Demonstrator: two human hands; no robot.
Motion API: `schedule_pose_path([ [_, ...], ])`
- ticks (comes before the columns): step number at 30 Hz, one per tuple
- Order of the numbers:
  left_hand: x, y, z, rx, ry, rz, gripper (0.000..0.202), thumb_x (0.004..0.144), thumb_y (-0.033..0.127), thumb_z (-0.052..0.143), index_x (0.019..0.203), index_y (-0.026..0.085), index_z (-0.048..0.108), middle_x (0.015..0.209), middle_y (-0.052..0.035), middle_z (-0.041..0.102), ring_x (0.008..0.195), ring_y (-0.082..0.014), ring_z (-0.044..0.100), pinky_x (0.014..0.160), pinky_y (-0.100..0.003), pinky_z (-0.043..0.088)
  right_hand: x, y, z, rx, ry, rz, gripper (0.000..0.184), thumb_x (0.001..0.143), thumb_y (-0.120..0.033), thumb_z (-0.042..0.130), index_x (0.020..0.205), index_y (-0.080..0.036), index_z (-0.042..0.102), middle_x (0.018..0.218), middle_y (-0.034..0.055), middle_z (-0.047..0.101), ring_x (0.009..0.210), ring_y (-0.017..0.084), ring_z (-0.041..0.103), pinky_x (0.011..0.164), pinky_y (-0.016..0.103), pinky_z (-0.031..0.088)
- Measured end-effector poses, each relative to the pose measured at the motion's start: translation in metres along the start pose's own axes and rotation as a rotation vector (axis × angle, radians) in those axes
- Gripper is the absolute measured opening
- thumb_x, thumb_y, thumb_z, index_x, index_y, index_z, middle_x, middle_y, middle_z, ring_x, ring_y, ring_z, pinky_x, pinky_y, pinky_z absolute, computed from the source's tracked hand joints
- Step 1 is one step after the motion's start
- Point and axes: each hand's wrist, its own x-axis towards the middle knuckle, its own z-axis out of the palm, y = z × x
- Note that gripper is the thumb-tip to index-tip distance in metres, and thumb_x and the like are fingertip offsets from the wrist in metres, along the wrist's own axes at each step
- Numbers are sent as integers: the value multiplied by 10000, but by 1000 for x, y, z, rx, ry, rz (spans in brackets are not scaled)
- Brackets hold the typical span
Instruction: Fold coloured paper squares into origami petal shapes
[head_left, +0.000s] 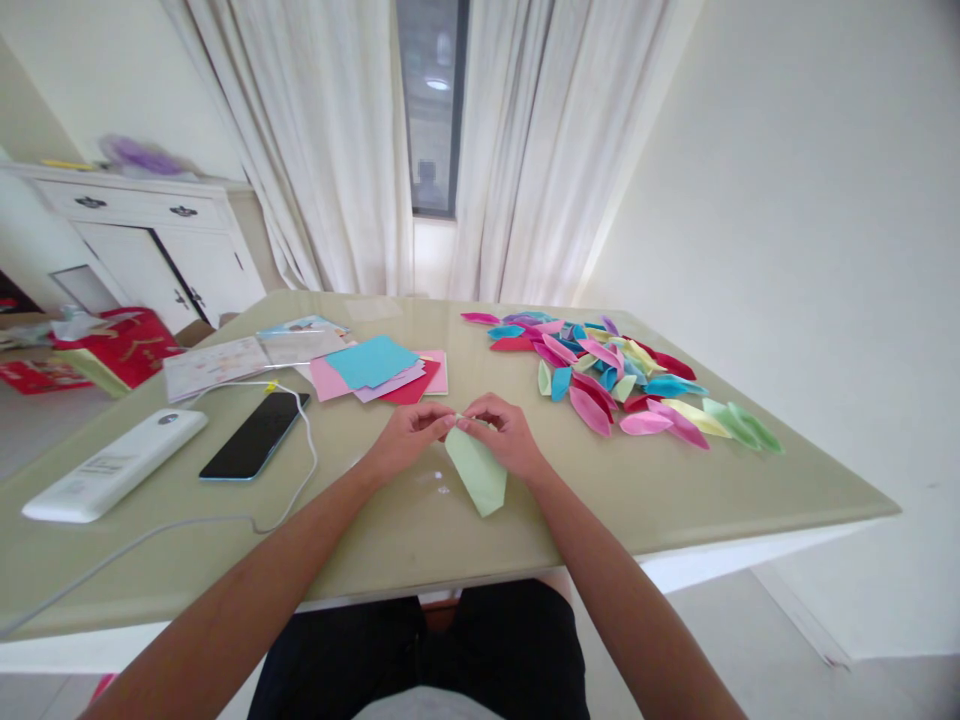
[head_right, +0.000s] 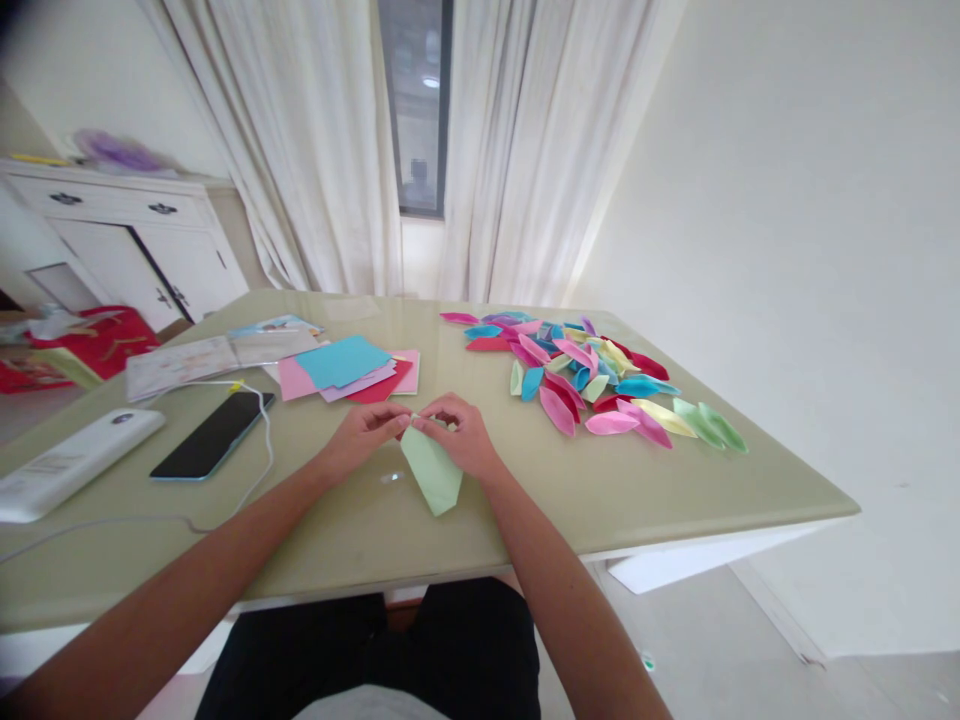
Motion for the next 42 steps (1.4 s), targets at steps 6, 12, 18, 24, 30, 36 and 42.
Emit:
schedule_pose_path([
  [6,1,-3,1,-18,54,-12,357,814,510,785,944,177,781,834,-38,760,740,-172,658,699,-288,537,0,3,0,27,23,61,310,806,-437,840,998,-222,726,883,17,704,754,162,630,673,281,483],
  [12,0,-4,2,-21,58,-41,345,777,501,817,877,173,785,795,-41,763,704,-178,676,667,-293,553,1,5,-1,28,42,176,269,820,-448,809,880,-194,743,755,10,701,642,146,596,577,259,431],
  [18,6,-7,-9,-10,288,-18,374,764,543,820,842,183,761,748,-13,738,658,-157,639,649,-277,536,4,13,-3,90,-1,252,388,779,-535,819,927,-184,747,837,34,763,684,177,665,596,272,488],
  [24,8,-10,-11,-76,383,-43,458,714,594,857,863,172,758,838,-43,779,764,-195,703,769,-338,612,7,19,-8,98,112,250,435,800,-555,792,1025,-192,714,865,37,763,735,192,682,643,286,507],
  [30,9,-13,-13,-178,408,-79,564,685,642,868,947,154,762,958,-64,795,863,-206,733,870,-395,640,6,19,-5,65,71,233,309,762,-454,820,849,-170,734,708,-7,675,636,151,588,589,262,425],
  [36,9,-15,-19,-221,378,-111,573,702,640,865,987,150,779,935,-58,791,833,-181,729,895,-393,644,9,17,-11,67,224,177,353,818,-528,776,793,-191,677,638,-43,554,583,118,452,551,256,329],
  [42,6,-13,-19,-207,180,-175,592,657,545,935,1089,166,792,1027,-94,817,925,-243,759,888,-423,650,10,13,-12,116,292,167,400,792,-585,796,800,-202,680,651,-32,569,603,133,480,565,266,377],
])
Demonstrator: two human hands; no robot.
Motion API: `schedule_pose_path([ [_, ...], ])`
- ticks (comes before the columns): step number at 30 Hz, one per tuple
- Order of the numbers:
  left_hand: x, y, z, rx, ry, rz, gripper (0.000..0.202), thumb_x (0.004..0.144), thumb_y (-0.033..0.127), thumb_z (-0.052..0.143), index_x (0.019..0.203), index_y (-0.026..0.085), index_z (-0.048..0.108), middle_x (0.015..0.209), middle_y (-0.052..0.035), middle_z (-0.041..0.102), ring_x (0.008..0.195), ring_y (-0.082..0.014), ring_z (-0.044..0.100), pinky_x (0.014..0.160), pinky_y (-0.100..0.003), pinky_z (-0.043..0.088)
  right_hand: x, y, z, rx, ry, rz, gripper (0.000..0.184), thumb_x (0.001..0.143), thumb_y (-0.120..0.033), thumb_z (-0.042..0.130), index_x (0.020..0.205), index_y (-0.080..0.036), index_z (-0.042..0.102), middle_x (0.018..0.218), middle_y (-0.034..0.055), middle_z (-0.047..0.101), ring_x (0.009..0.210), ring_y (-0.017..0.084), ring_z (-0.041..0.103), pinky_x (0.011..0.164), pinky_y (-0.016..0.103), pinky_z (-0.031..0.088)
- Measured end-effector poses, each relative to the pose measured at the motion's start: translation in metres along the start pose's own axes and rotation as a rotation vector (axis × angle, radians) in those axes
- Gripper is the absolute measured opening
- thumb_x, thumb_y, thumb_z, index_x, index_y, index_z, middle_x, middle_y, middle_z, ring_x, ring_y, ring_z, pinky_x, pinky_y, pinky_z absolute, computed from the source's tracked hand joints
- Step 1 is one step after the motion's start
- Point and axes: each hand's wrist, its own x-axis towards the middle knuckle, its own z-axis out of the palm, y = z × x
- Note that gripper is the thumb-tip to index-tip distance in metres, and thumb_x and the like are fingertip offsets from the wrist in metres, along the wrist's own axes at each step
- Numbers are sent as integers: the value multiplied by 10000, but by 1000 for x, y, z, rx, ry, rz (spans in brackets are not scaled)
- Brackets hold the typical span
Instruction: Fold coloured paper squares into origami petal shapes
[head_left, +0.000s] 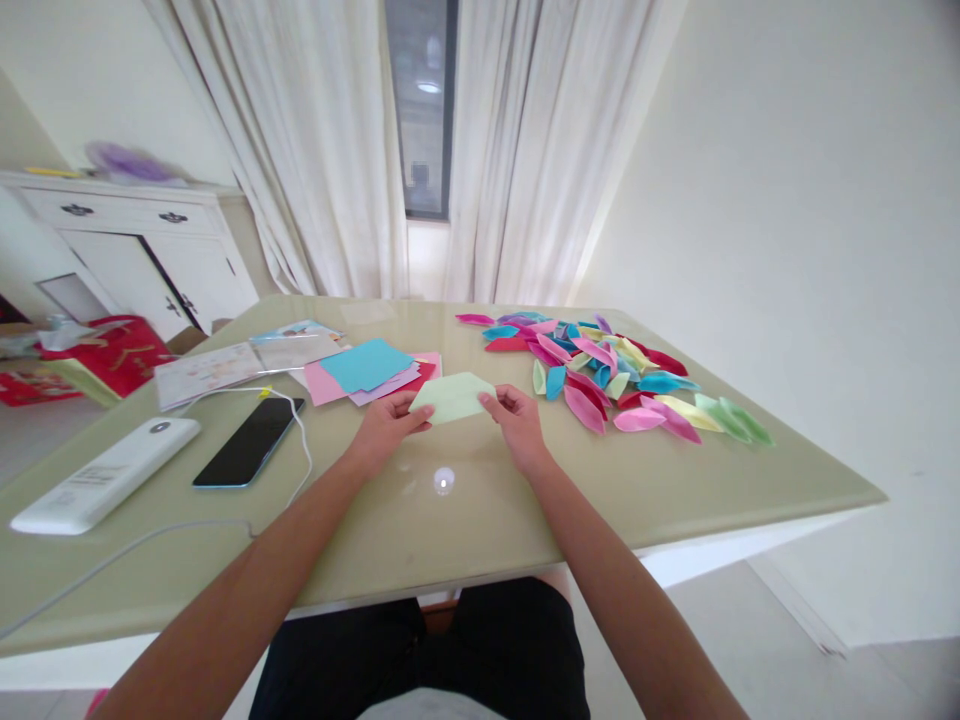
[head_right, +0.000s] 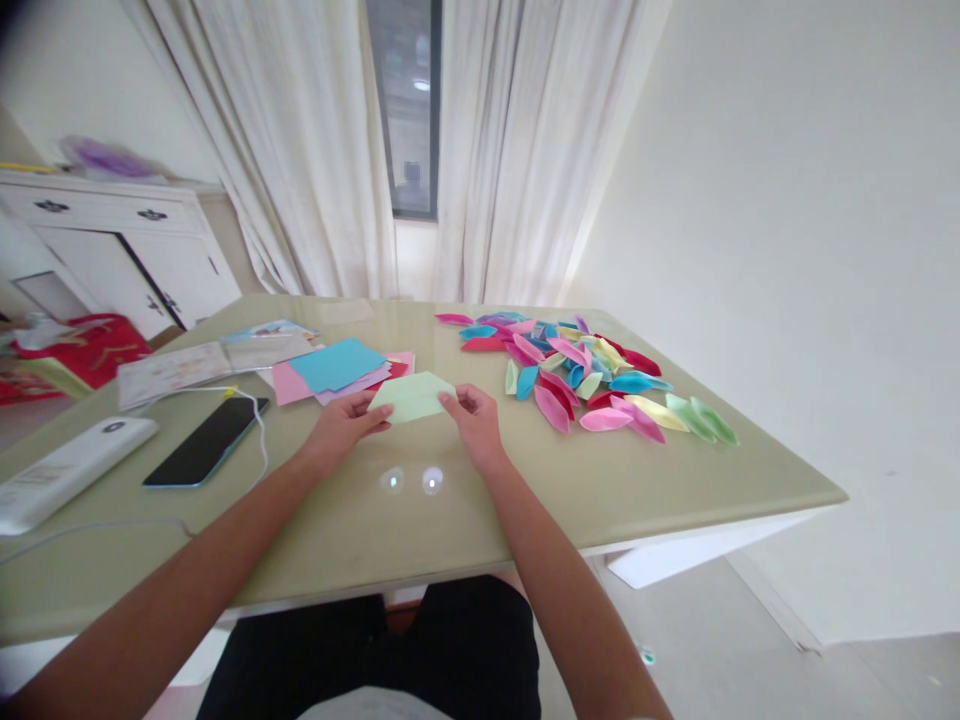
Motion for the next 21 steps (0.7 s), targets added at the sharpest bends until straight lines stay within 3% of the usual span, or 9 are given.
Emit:
schedule_pose_path([
  [6,-3,1,2,39,-88,-12,550,684,523,926,1091,179,789,1073,-88,818,993,-263,762,923,-417,636,0,1,1,34,-7,-4,394,783,-576,812,878,-203,725,687,-24,616,618,134,509,586,267,413],
  [13,-5,4,5,74,-145,-48,565,656,498,939,1089,168,787,976,-95,823,890,-279,787,842,-437,651,1,4,1,37,4,-4,400,805,-584,783,923,-205,737,754,-1,668,639,138,540,612,272,437],
  [21,-7,7,8,96,-149,-34,538,661,449,939,1097,174,783,984,-78,824,877,-259,776,825,-403,639,1,5,2,-1,-11,-7,384,819,-576,772,830,-195,723,629,-31,558,578,128,483,548,264,370],
])
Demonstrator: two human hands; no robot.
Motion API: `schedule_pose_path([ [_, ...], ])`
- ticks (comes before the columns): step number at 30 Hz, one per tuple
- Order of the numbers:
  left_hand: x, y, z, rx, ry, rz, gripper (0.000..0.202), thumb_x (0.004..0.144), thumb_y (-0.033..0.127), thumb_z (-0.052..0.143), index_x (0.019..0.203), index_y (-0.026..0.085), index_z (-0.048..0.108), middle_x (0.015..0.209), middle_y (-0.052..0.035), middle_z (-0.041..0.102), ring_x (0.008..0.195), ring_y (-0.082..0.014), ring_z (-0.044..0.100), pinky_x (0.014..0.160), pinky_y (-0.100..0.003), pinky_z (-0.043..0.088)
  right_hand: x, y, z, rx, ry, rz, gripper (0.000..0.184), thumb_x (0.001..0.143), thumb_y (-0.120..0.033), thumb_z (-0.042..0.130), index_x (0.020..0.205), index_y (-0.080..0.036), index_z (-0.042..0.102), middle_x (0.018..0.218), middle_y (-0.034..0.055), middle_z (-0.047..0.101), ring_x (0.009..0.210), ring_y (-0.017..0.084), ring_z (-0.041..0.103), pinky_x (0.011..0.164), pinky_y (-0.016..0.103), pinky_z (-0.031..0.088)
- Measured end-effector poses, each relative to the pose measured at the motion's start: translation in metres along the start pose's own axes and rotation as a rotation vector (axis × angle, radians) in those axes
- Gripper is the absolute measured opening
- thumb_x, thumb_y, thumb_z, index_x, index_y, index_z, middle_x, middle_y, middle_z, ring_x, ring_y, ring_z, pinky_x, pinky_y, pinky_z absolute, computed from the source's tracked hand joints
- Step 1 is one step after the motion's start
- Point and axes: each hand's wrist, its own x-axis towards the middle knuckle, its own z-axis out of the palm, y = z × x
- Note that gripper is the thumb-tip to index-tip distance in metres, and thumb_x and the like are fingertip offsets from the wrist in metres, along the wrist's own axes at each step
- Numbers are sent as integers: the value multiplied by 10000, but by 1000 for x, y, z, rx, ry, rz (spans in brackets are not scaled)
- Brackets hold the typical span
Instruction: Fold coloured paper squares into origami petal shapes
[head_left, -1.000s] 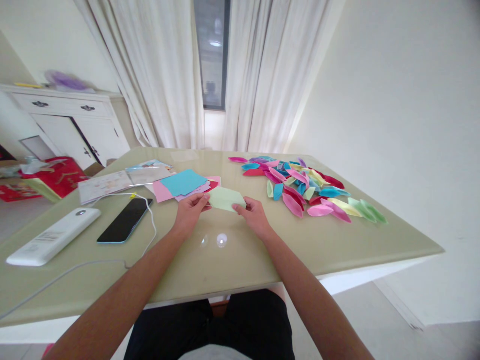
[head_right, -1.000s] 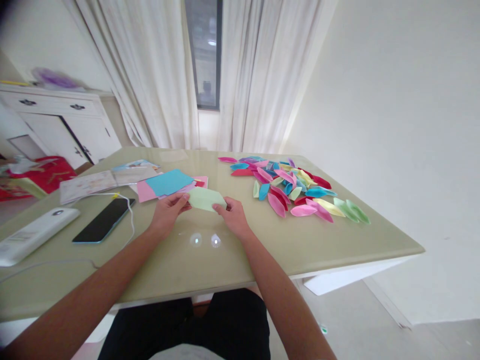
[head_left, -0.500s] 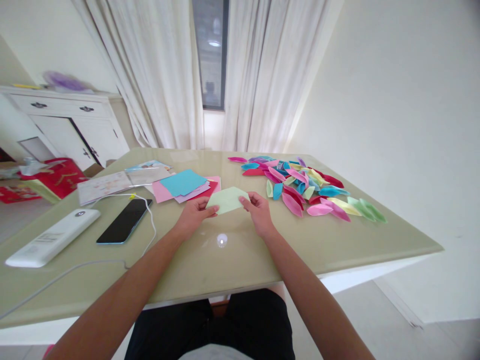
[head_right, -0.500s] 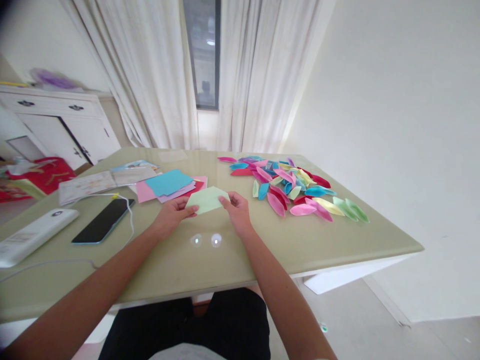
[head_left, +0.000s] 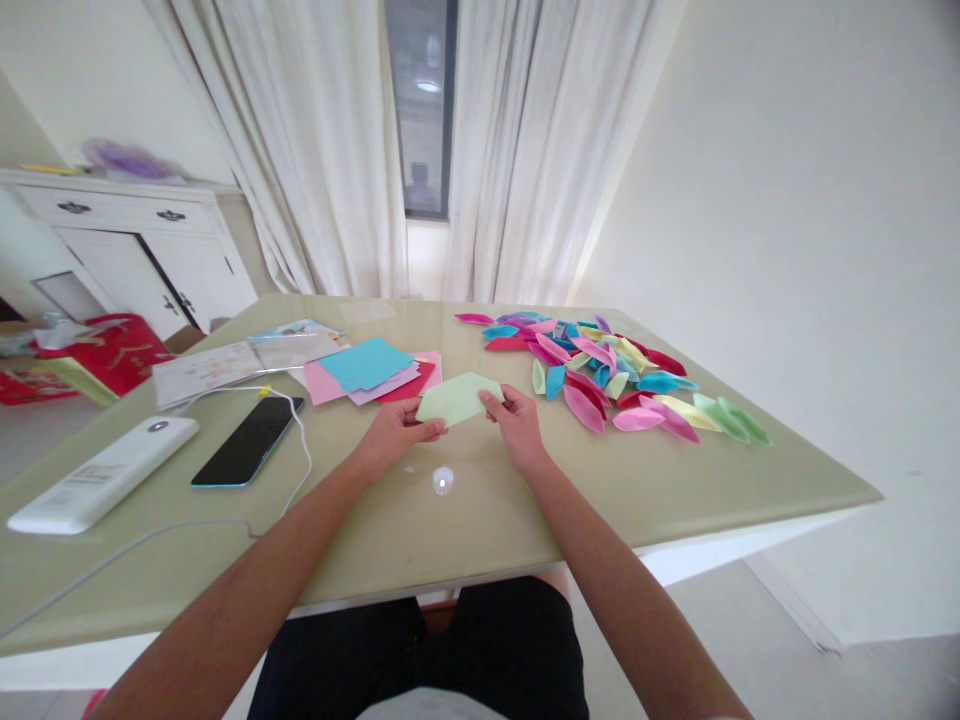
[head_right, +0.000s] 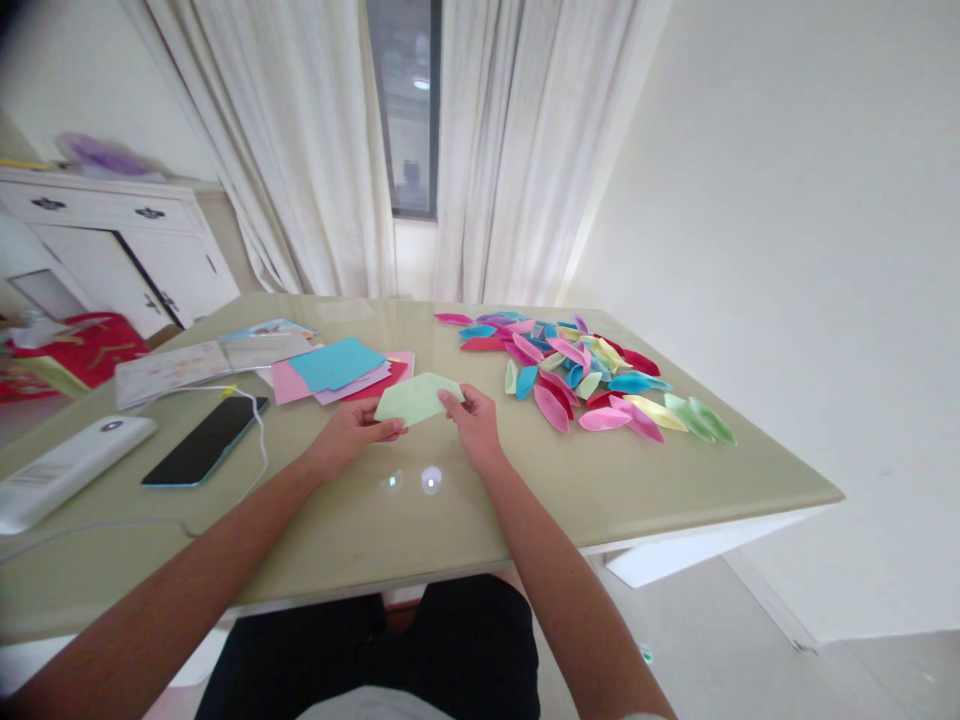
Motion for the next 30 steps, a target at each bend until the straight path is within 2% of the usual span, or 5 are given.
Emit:
schedule_pose_path([
  [6,3,-3,-2,3,-27,-30,453,642,481,943,944,171,811,872,-84,825,842,-279,784,796,-423,651,-1,-2,-1,-32,-1,-11,405,832,-601,752,835,-197,729,628,-28,547,577,135,476,553,270,369],
  [15,0,-1,-8,-81,-130,-38,513,706,539,910,1070,191,810,992,-100,825,990,-293,775,925,-428,615,-3,-4,-5,-36,15,-41,453,921,-615,664,721,-209,666,607,-22,527,581,139,473,584,280,378],
  [19,-7,7,-4,-169,-208,-35,670,831,753,688,1259,241,751,1167,-130,793,1063,-310,753,884,-412,612,-5,-7,-3,-22,-91,4,448,885,-624,705,734,-202,706,598,-23,542,573,138,491,579,276,402],
  [23,-10,5,3,-181,-229,-66,623,860,715,686,1246,233,762,1127,-135,801,980,-302,763,801,-376,604,-8,-8,2,7,-228,58,412,823,-607,776,846,-195,789,688,2,655,592,138,552,580,273,456],
  [30,-8,-2,4,-74,-186,-20,593,884,614,714,1344,239,702,1188,-114,778,979,-269,747,807,-350,585,-6,-1,4,78,-238,82,489,806,-553,817,1149,-206,775,950,48,768,750,159,641,653,276,537],
])
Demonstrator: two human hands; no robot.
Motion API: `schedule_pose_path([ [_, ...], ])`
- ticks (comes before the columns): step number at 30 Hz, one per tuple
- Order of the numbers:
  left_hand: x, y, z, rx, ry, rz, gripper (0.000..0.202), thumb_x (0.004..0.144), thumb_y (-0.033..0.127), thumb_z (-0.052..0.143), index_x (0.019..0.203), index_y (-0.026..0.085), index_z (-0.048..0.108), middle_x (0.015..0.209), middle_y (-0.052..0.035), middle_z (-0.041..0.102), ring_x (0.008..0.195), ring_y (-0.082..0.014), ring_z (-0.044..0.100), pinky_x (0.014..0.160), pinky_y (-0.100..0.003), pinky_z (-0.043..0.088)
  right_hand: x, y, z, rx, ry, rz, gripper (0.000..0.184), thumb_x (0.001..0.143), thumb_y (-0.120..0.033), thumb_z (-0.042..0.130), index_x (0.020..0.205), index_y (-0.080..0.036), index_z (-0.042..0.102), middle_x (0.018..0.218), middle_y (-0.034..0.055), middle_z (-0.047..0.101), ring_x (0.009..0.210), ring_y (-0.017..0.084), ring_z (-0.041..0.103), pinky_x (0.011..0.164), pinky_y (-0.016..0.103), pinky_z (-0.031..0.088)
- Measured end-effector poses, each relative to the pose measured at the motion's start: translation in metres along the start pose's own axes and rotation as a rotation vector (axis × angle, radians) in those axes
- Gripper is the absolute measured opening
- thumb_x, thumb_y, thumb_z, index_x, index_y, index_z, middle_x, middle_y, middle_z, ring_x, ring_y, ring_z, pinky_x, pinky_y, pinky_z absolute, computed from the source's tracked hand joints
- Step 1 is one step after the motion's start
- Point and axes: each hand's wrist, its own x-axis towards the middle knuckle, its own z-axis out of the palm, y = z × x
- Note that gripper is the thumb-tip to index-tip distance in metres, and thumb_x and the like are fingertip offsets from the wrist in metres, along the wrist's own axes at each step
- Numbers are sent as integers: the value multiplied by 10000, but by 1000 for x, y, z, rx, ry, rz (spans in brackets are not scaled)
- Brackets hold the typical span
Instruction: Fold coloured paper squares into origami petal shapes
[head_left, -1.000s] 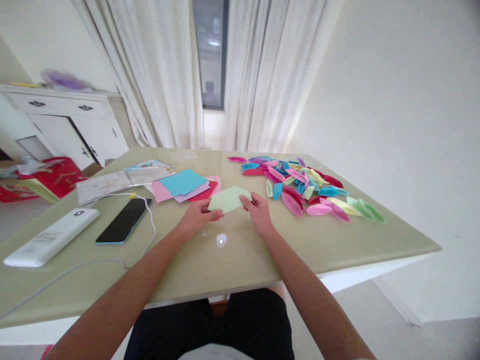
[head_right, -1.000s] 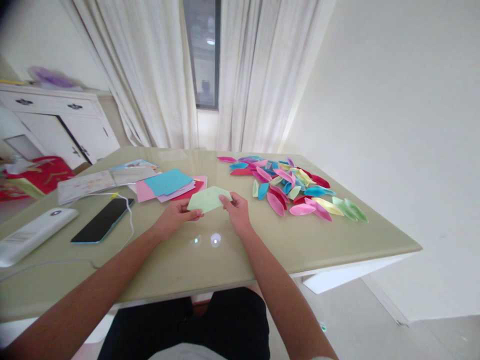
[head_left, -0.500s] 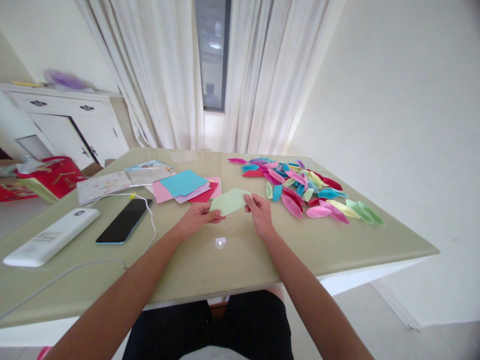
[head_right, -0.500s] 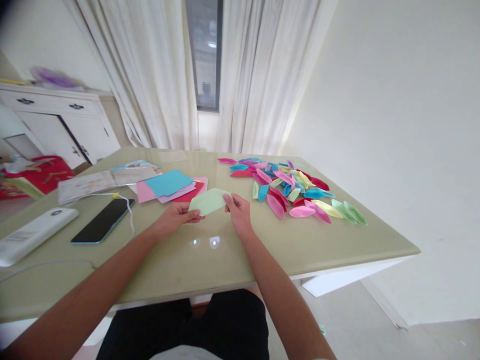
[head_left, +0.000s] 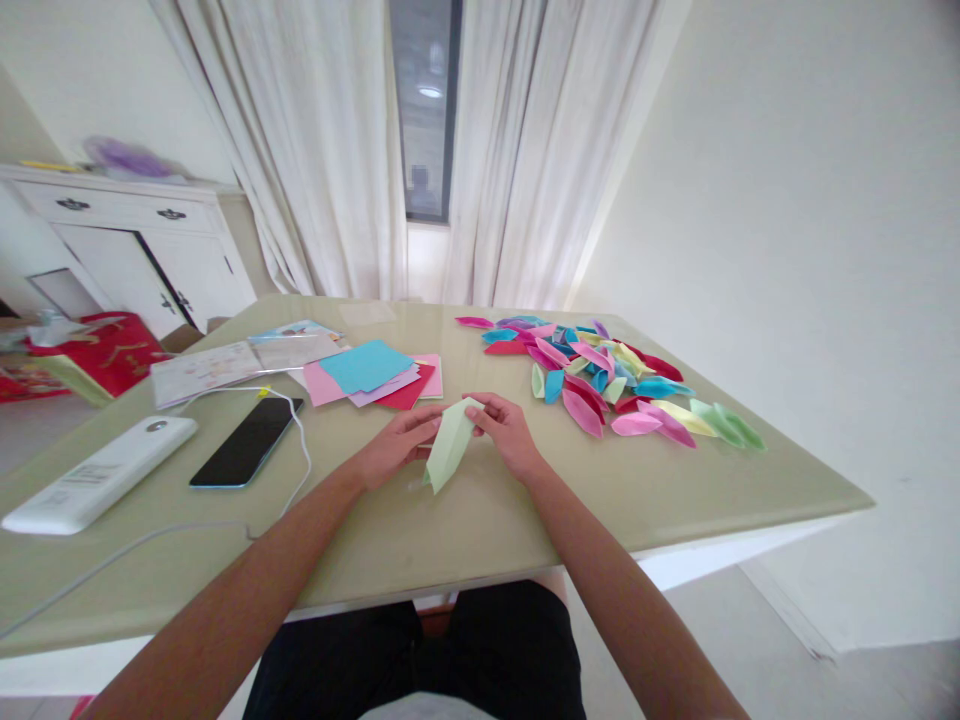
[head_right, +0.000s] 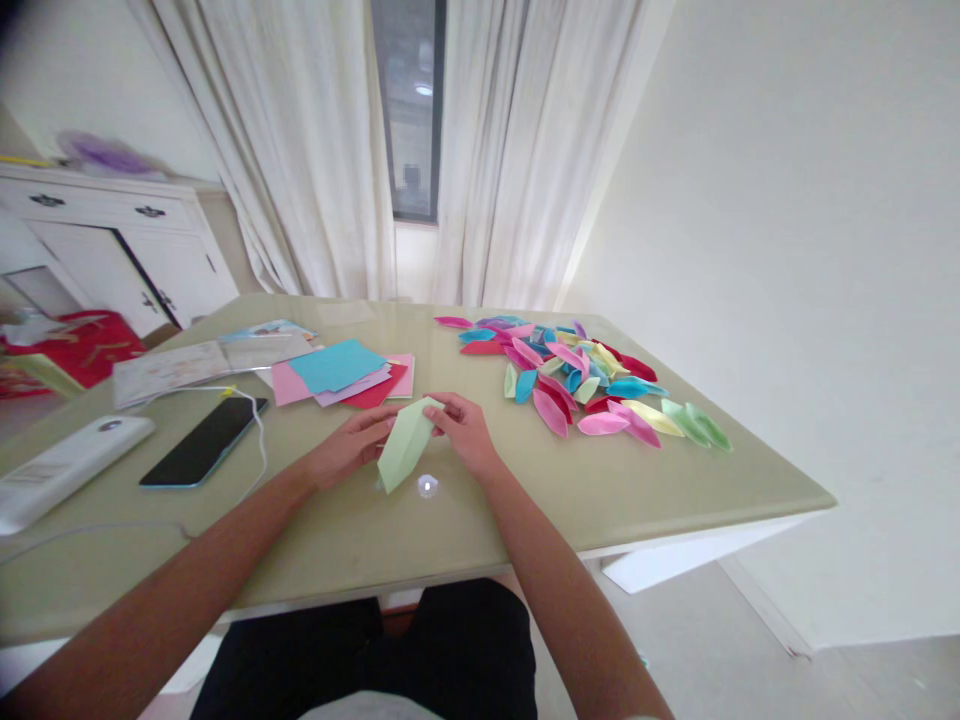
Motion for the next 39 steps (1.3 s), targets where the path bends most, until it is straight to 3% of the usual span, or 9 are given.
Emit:
schedule_pose_path([
  [7,0,1,6,272,117,216,576,984,502,575,1482,213,556,1253,-121,741,944,-236,727,788,-346,577,-1,4,1,10,-95,2,493,833,-518,821,1216,-213,762,892,27,738,763,159,648,737,301,546],
  [10,-2,4,9,417,188,311,483,979,447,588,1399,212,626,1319,-130,708,1013,-262,712,855,-399,582,-3,4,2,8,-146,5,554,848,-546,801,1297,-228,731,905,24,734,805,173,662,764,311,546],
  [14,-2,5,11,559,257,426,501,878,431,753,1331,237,662,1409,-108,662,1326,-318,581,1168,-495,428,-8,0,5,52,-238,4,750,829,-600,804,1464,-256,605,1208,70,734,1063,238,687,948,383,550],
  [18,1,1,12,607,303,459,598,830,410,811,1373,248,622,1439,-107,644,1372,-329,559,1211,-517,383,-13,-7,10,109,-336,32,877,789,-496,877,1551,-287,496,1445,80,643,1270,284,630,1094,438,503],
  [22,3,-1,10,565,359,447,572,889,398,750,1411,229,589,1419,-126,648,1332,-317,595,1166,-510,434,-12,-6,10,50,-239,20,670,787,-497,864,1378,-249,668,1251,61,747,1091,260,709,951,394,576],
  [27,5,0,6,429,323,395,653,957,465,667,1519,203,461,1216,-120,742,1031,-246,743,851,-363,612,-7,1,4,-41,-88,28,368,856,-520,783,1017,-189,792,864,26,767,702,177,678,626,280,521],
  [33,5,-1,7,428,257,352,442,979,532,609,1176,161,745,1041,-98,800,867,-242,757,686,-309,606,-4,3,3,-92,24,2,366,792,-525,829,873,-188,714,776,16,729,618,150,611,577,265,466],
  [36,4,0,10,491,256,368,403,998,495,585,1179,181,762,1106,-99,801,949,-262,751,745,-340,607,-3,4,3,-138,76,-37,364,787,-510,836,820,-194,658,697,-14,655,574,124,531,544,249,401],
  [39,4,0,13,565,278,420,364,1020,443,556,1209,208,761,1223,-100,778,1125,-279,711,965,-410,565,-5,3,5,-183,62,-85,344,790,-486,839,792,-200,648,630,-47,559,547,107,442,522,245,333],
])
